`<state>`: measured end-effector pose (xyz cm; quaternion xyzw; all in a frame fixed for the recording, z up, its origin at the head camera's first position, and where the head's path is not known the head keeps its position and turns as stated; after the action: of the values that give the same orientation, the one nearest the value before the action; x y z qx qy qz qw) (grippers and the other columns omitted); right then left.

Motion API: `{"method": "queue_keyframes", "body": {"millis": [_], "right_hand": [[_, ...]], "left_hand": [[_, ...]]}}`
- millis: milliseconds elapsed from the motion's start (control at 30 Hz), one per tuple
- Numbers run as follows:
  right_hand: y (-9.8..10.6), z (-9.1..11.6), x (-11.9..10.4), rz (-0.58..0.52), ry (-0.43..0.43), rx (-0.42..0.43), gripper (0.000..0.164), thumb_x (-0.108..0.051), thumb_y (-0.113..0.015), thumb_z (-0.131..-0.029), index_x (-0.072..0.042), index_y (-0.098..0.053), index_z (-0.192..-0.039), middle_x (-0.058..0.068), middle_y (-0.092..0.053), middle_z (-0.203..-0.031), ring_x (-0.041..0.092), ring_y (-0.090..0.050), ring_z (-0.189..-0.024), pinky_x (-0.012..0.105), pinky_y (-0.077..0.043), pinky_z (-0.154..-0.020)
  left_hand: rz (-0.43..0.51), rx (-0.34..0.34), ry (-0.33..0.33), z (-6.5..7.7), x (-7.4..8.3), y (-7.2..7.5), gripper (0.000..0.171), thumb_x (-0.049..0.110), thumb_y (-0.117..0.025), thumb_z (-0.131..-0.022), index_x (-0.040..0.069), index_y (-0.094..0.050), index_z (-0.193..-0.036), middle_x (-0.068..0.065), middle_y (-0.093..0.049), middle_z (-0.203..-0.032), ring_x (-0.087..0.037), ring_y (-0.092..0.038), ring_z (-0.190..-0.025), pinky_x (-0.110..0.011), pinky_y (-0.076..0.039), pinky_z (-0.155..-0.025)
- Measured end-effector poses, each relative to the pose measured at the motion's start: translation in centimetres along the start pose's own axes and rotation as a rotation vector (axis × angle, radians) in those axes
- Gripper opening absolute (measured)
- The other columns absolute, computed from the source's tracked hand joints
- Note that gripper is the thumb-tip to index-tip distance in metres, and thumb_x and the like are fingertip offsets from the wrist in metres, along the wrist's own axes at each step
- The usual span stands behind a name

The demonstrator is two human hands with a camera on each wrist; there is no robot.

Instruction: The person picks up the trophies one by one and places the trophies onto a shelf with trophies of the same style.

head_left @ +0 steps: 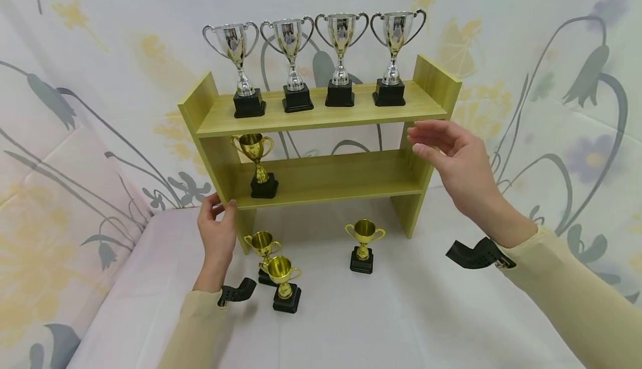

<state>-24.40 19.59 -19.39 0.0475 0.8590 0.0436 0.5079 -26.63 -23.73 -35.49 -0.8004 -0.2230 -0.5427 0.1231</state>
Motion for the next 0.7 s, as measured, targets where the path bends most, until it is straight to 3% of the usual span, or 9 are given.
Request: {"method": "queue_keyframes", "body": {"millis": [233,400,700], "right_hand": [[0.0,1.1,1.2,0.065,-0.019,-0.016,0.030,-0.001,-0.067,-0.093,-0.003,-0.064,-0.123,0.006,-0.068,-0.117,0.013,-0.062,-0.109,0.017,-0.048,-0.090],[-0.4,1.8,2.1,0.075,-0.009,-0.042,0.030,0.000,-0.067,-0.093,-0.002,-0.065,-0.122,0.004,-0.069,-0.114,0.012,-0.062,-0.109,0.017,-0.048,-0.090],[-0.9,4.1,5.2,0.115,-0.041,-0.104,0.030,-0.003,-0.065,-0.095,0.002,-0.062,-0.124,0.009,-0.067,-0.117,0.011,-0.062,-0.108,0.019,-0.050,-0.088]], "left_hand": [[-0.012,-0.015,-0.011,0.8,2.4,0.0,0.031,0.008,-0.055,-0.098,-0.007,-0.056,-0.125,-0.003,-0.054,-0.109,-0.020,-0.052,-0.102,-0.019,-0.048,-0.077],[-0.013,-0.014,-0.004,0.8,2.9,0.1,0.031,0.007,-0.055,-0.098,-0.006,-0.056,-0.126,-0.003,-0.054,-0.110,-0.014,-0.051,-0.101,-0.020,-0.048,-0.079],[-0.011,-0.016,0.004,0.9,3.0,0.0,0.029,0.005,-0.055,-0.097,-0.008,-0.056,-0.124,-0.004,-0.054,-0.108,-0.020,-0.052,-0.102,-0.020,-0.048,-0.078]]}}
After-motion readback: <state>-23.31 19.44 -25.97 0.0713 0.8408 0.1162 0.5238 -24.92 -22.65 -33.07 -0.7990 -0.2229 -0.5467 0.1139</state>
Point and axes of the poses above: each hand's wrist, its own z-axis away from the middle knuckle, its own y-axis out of the back of the hand, x = y × z, the point moved 8 cm from there along -z, towards the middle knuckle
